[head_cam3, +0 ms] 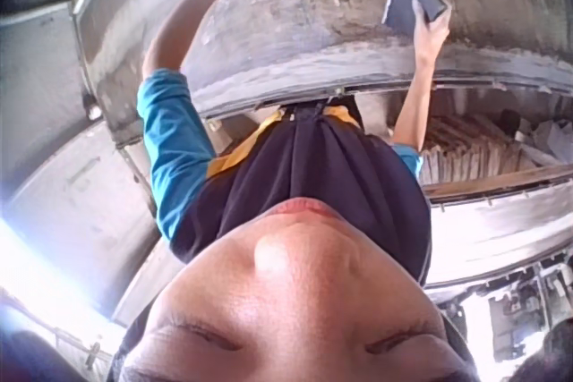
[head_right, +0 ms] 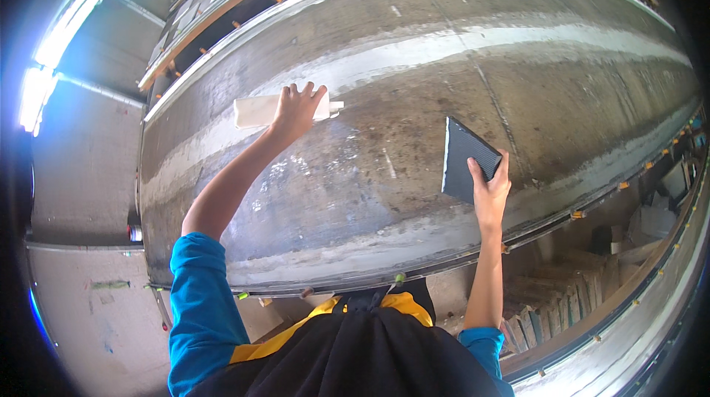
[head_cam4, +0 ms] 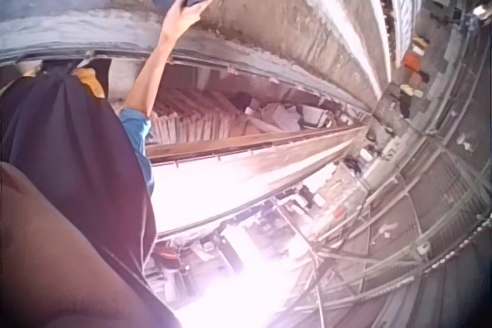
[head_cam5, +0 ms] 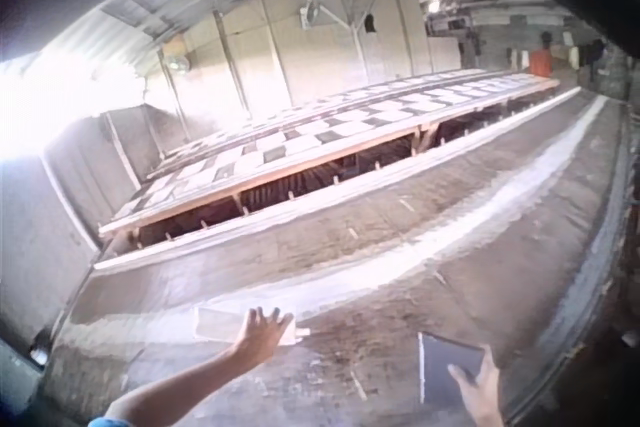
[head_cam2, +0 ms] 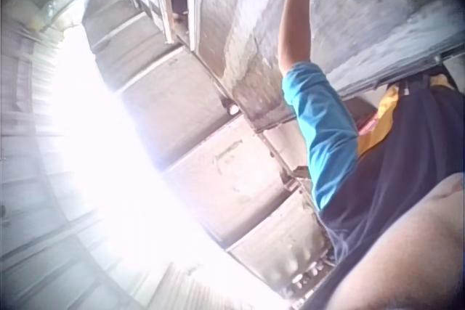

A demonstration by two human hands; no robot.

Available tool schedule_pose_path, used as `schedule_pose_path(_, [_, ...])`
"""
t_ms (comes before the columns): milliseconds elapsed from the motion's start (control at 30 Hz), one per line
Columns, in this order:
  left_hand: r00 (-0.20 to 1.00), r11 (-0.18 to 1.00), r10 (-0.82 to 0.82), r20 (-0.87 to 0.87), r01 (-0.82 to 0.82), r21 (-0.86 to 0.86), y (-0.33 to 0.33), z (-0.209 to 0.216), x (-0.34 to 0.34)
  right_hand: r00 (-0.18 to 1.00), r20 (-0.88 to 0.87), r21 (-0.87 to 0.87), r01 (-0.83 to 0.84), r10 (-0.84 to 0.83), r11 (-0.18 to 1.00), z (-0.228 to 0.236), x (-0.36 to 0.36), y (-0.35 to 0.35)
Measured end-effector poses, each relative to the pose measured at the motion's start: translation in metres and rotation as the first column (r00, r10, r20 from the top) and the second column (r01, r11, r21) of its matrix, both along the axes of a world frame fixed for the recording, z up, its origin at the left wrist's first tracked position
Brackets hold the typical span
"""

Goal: The person pours a white liquid from a plastic bottle onto a large, curved, metallic surface and spreads it with a rectangular tool. The person repeatedly applies the liquid and wipes the surface in a systematic manner, moving across the curved area.

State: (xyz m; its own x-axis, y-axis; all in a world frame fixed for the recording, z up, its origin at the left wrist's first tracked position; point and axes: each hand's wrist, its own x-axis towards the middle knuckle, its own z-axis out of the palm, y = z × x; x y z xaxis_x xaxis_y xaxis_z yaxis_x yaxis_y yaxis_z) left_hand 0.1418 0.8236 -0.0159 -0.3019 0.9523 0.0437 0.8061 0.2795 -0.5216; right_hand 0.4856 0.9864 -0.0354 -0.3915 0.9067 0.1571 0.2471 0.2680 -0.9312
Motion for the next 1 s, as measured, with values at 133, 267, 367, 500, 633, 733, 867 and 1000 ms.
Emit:
schedule_pose_path(133, [0.994, 0.992, -0.098, 0.05, 0.093, 0.083, 0.056, -0.001, 0.018, 1.0, -0.015, 0.021, 0.024, -0.024, 1.0, 0.001, 0.025, 0.019])
schedule_pose_path(267, [0.987, 0.99, -0.114, 0.112, 0.105, 0.091, 0.106, 0.0, 0.041, 0.998, 0.006, 0.018, 0.063, -0.064, 0.998, 0.0, 0.048, 0.041])
schedule_pose_path(367, [0.989, 0.998, -0.052, 0.138, 0.046, 0.048, 0.122, 0.002, 0.05, 0.996, 0.038, 0.023, 0.084, -0.085, 0.996, 0.001, 0.053, 0.05])
schedule_pose_path(500, [0.985, 0.997, 0.056, 0.16, -0.064, 0.043, 0.111, 0.006, 0.046, 0.997, 0.068, 0.039, 0.02, -0.023, 0.999, -0.001, 0.046, 0.057])
schedule_pose_path(633, [0.95, 0.974, 0.131, 0.283, -0.177, 0.143, 0.056, 0.014, 0.018, 0.995, 0.073, 0.012, -0.067, 0.066, 0.998, -0.003, 0.005, 0.055])
schedule_pose_path(733, [0.884, 0.929, 0.182, 0.43, -0.298, 0.219, 0.005, 0.019, -0.007, 0.944, 0.218, 0.044, -0.263, 0.247, 0.964, 0.003, -0.052, 0.046])
schedule_pose_path(867, [0.825, 0.852, 0.134, 0.549, -0.378, 0.361, -0.05, 0.021, -0.02, 0.815, 0.557, 0.213, -0.328, 0.161, 0.92, -0.013, -0.148, 0.05])
schedule_pose_path(1000, [0.679, 0.716, 0.08, 0.73, -0.549, 0.432, -0.096, 0.031, -0.025, 0.582, 0.813, 0.171, -0.258, 0.012, 0.951, -0.01, -0.226, 0.022])
